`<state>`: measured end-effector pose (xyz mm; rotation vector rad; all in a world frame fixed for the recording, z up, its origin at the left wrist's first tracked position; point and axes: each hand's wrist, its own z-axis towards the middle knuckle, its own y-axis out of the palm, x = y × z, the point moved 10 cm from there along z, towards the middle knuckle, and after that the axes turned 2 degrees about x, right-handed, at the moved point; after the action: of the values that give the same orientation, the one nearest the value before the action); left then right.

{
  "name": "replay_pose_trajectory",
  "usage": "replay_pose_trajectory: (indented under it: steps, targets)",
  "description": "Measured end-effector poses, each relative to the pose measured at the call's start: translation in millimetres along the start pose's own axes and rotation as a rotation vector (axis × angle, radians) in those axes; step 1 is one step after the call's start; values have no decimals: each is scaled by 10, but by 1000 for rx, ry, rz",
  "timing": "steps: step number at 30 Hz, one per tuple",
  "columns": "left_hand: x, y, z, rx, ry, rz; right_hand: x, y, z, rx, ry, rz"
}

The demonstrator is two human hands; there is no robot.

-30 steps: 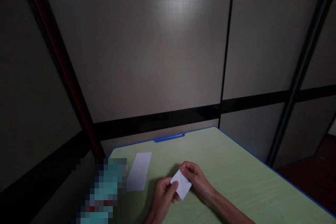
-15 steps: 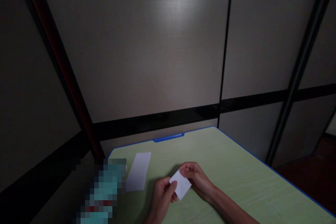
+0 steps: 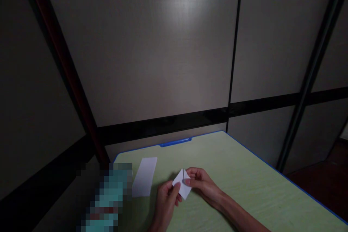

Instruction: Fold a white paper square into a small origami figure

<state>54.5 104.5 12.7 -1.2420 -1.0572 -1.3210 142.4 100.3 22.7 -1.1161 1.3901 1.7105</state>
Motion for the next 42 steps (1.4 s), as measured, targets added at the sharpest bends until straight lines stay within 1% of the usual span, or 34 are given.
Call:
replay_pose_trajectory:
  steps: [2, 4, 9, 12, 15, 20, 25, 29, 32, 35, 37, 42]
  targets:
    - [-22, -7, 13, 1, -5, -1, 12, -6, 4, 1, -24, -54]
    - [-31, 17, 20, -25, -15, -16, 33, -42, 10, 27, -38, -76]
    - [93, 52, 3, -86, 3, -118, 50, -86, 12, 71, -25, -16]
    - [146, 40, -18, -93, -5, -141, 26, -87, 2, 93, -14, 18]
    - [146, 37, -22, -92, 3, -142, 17, -94, -5, 106, -11, 31]
    - [114, 44, 2, -84, 60, -102, 68, -120, 11, 94, 3, -33]
    - [188, 80, -18, -128, 160, 56, 95, -194, 21, 140, -2, -134]
    - [242, 47, -17, -95, 202, 110, 80, -212, 6, 175, -10, -211]
    - [259, 20, -13, -63, 214, 118, 61, -192, -5, 177, -21, -261]
    - [262, -17, -9, -30, 212, 119, 41, -155, -6, 158, -39, -292]
    - [265, -25, -5, -31, 208, 106, 29, -135, -5, 145, -48, -302]
    - [253, -68, 13, -8, 171, 33, 41, -62, -2, 78, -32, -330]
